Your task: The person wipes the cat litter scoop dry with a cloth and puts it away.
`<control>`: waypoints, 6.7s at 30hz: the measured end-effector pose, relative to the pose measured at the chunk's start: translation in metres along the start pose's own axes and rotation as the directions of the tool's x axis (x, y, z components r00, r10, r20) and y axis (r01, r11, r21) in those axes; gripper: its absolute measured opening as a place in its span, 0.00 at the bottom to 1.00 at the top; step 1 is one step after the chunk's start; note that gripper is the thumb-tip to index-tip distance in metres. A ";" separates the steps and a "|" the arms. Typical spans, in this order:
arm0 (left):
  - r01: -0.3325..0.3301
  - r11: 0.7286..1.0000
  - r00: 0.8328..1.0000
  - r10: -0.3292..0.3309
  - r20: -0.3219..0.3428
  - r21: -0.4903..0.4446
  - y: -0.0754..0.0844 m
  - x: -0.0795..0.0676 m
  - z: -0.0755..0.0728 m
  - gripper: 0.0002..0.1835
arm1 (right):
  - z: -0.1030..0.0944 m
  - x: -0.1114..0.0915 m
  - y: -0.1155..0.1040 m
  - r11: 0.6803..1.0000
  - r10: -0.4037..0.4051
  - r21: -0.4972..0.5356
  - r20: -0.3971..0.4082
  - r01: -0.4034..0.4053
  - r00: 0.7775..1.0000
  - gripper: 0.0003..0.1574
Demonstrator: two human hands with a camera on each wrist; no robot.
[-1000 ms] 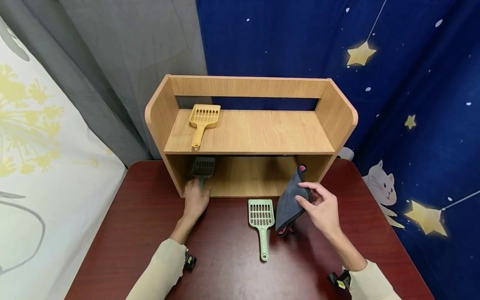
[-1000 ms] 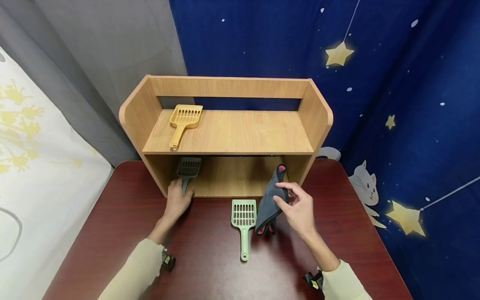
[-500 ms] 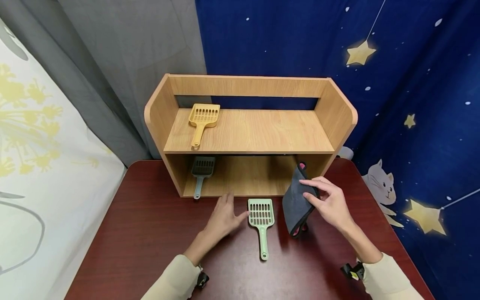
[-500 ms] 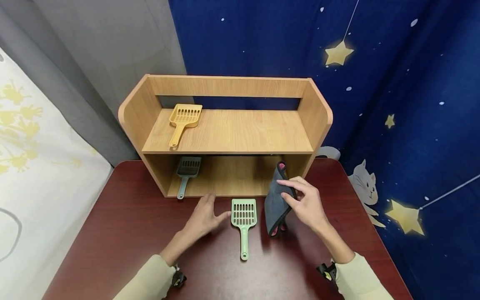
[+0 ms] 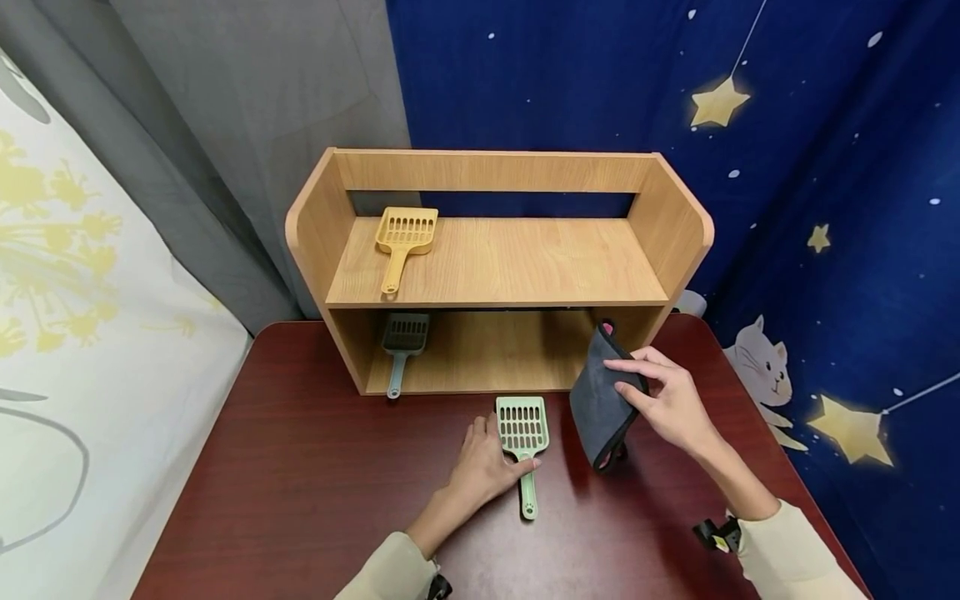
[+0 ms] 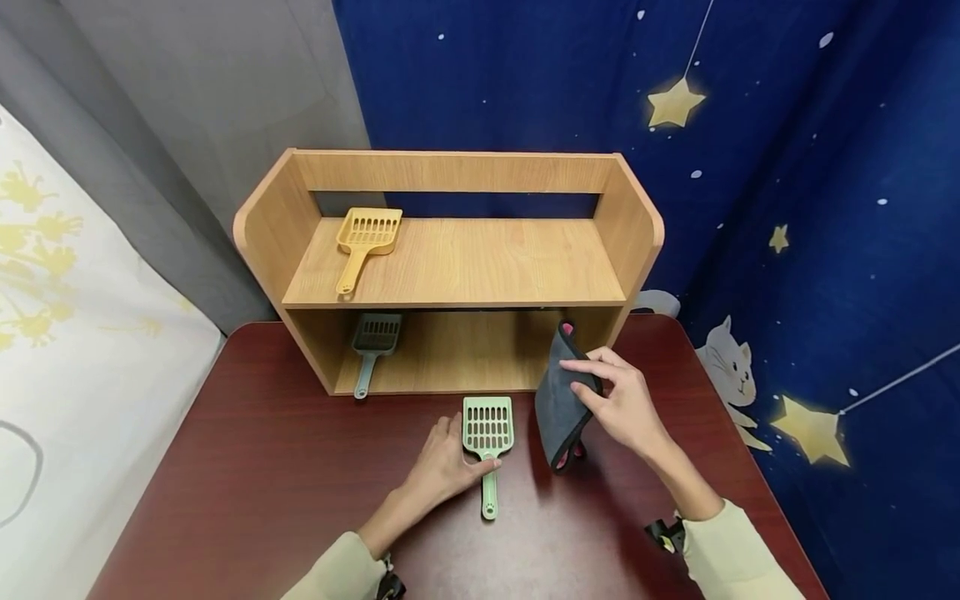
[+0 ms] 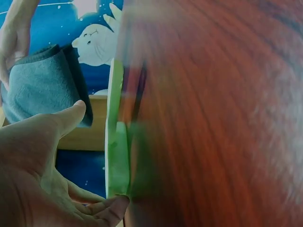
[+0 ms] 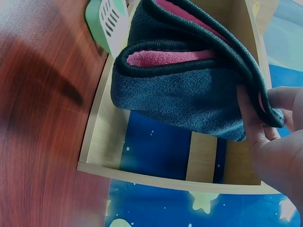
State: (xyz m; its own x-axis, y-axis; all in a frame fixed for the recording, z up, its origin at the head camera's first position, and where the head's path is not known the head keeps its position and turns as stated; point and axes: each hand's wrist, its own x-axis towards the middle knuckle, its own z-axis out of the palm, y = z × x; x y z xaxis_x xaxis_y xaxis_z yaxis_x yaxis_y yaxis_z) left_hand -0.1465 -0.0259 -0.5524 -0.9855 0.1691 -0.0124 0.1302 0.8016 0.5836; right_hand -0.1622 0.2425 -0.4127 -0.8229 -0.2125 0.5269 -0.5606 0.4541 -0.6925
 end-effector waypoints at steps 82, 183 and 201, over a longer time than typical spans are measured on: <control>-0.327 0.939 0.941 0.334 -0.057 0.104 0.005 0.006 -0.061 0.12 | 0.099 -0.011 0.020 0.975 0.000 -0.215 0.251 0.056 0.968 0.27; -0.500 0.866 0.862 0.499 0.090 -0.009 -0.024 0.003 -0.105 0.11 | 0.045 0.022 0.043 0.988 -0.132 0.117 0.293 0.102 0.947 0.24; -0.496 0.868 0.866 0.493 0.081 0.017 -0.019 0.000 -0.094 0.11 | 0.072 0.024 0.035 0.979 -0.189 0.142 0.331 0.149 0.925 0.23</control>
State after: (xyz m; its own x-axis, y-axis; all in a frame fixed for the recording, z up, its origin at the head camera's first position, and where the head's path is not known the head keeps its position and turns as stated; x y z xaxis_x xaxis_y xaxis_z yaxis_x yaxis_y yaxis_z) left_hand -0.1594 -0.0946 -0.4872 -0.7806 0.5883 0.2111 0.6036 0.6220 0.4988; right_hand -0.2078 0.1913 -0.4598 -0.6857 -0.5682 0.4549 -0.6841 0.2898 -0.6693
